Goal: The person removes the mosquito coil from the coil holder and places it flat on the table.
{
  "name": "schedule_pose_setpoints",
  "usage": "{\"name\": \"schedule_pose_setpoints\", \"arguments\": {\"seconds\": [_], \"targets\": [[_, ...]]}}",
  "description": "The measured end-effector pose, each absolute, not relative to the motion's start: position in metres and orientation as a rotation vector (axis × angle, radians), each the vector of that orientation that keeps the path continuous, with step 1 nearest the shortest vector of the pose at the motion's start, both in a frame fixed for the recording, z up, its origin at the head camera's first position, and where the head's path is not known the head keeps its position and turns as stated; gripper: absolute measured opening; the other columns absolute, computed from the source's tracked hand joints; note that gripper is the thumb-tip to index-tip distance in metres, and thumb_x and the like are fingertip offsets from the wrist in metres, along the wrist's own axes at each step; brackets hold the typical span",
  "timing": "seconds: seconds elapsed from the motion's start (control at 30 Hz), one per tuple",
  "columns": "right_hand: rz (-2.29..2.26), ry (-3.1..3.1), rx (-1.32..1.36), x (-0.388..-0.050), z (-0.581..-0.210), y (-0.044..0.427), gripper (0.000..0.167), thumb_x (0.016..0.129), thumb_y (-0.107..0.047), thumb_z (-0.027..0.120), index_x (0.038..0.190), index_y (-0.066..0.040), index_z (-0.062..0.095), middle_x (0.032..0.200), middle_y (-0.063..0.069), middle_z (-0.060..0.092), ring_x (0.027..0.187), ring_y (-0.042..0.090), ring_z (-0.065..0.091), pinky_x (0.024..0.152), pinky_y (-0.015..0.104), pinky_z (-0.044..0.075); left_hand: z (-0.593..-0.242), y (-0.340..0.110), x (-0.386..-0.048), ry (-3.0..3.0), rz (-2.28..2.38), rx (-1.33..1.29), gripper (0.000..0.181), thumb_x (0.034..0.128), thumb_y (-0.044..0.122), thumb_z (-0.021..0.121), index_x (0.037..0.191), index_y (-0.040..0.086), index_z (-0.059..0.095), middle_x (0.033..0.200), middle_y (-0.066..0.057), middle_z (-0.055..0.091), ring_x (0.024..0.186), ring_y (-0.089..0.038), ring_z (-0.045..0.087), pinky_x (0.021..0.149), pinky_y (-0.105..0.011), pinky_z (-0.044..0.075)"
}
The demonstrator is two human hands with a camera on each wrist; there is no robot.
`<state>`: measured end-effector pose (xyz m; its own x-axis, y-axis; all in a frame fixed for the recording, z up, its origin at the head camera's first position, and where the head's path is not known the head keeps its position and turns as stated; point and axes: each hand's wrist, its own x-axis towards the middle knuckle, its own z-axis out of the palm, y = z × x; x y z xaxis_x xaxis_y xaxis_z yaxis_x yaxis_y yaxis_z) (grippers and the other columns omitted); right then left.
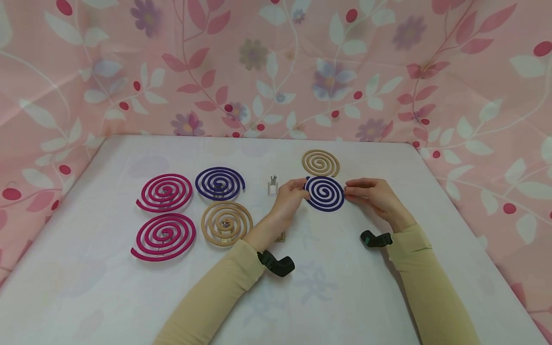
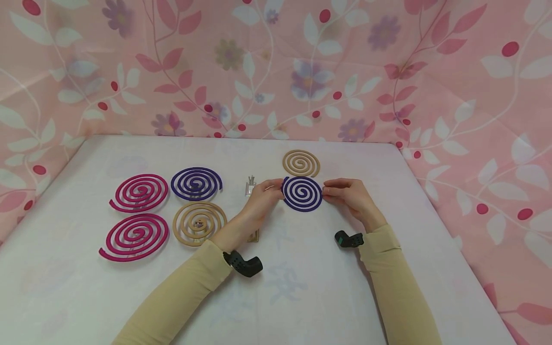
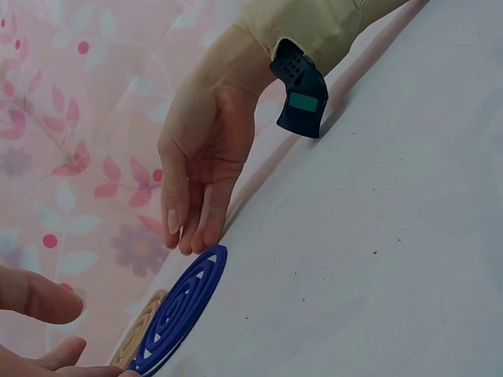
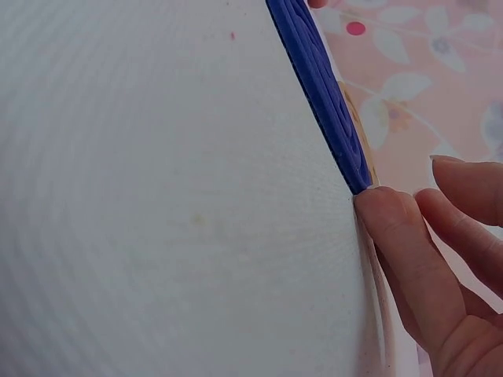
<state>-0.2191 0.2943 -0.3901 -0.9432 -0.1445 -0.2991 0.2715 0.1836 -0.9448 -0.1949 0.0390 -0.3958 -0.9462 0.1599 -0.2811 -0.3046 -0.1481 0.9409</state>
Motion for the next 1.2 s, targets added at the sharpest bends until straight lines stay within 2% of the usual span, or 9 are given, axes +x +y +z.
{"name": "schedule_pose_setpoints", "arguments": {"seconds": [0.4, 0.57, 0.77, 1.03, 1.2], "targets": [[-1.801, 2.181, 0.116, -0.219, -0.388, 0.293, 0.051, 0.095, -0.011, 0.068, 0.138, 0.010, 0.050, 0.113, 0.007, 0.070, 0.099, 0.012, 0.071, 0.094, 0.029, 0.055, -0.397, 0.039, -0.197, 1.829, 2.164, -0.179, 0.054, 0.0870, -0.003, 0.056, 0.140, 0.004, 0.053, 0.150, -0.014, 0.048, 0.140, -0.026, 0.044, 0.121, -0.045, 0.028], [-1.856, 2.216, 0.103, -0.217, -0.381, 0.290, 0.052, 0.095, -0.012, 0.068, 0.138, 0.009, 0.049, 0.121, 0.012, 0.064, 0.097, 0.012, 0.070, 0.090, 0.026, 0.057, -0.391, 0.038, -0.197, 1.883, 2.176, -0.142, 0.055, 0.0865, -0.004, 0.055, 0.141, 0.004, 0.052, 0.149, -0.014, 0.050, 0.140, -0.027, 0.044, 0.119, -0.044, 0.032], [-2.038, 2.202, 0.068, -0.211, -0.359, 0.280, 0.039, 0.095, -0.012, 0.068, 0.130, 0.002, 0.058, 0.116, 0.006, 0.067, 0.097, 0.014, 0.071, 0.087, 0.026, 0.058, -0.366, 0.028, -0.193, 1.976, 2.197, -0.027, 0.053, 0.0884, -0.004, 0.054, 0.140, 0.007, 0.054, 0.148, -0.012, 0.052, 0.141, -0.029, 0.042, 0.117, -0.046, 0.035], [-2.183, 2.265, -0.055, -0.183, -0.325, 0.241, 0.038, 0.095, -0.013, 0.068, 0.132, -0.006, 0.060, 0.126, 0.012, 0.063, 0.105, 0.017, 0.068, 0.089, 0.025, 0.057, -0.329, -0.018, -0.179, 2.059, 2.120, 0.217, 0.044, 0.0961, 0.002, 0.057, 0.139, 0.011, 0.055, 0.145, -0.008, 0.056, 0.137, -0.023, 0.049, 0.116, -0.042, 0.038], [-2.165, 2.313, -0.188, -0.167, -0.312, 0.208, 0.035, 0.094, -0.009, 0.068, 0.128, -0.009, 0.062, 0.123, 0.007, 0.063, 0.101, 0.016, 0.066, 0.088, 0.024, 0.057, -0.317, -0.068, -0.165, 2.150, 1.999, 0.381, 0.044, 0.1005, 0.008, 0.056, 0.144, 0.009, 0.049, 0.148, -0.009, 0.052, 0.138, -0.024, 0.049, 0.117, -0.044, 0.037]]}}
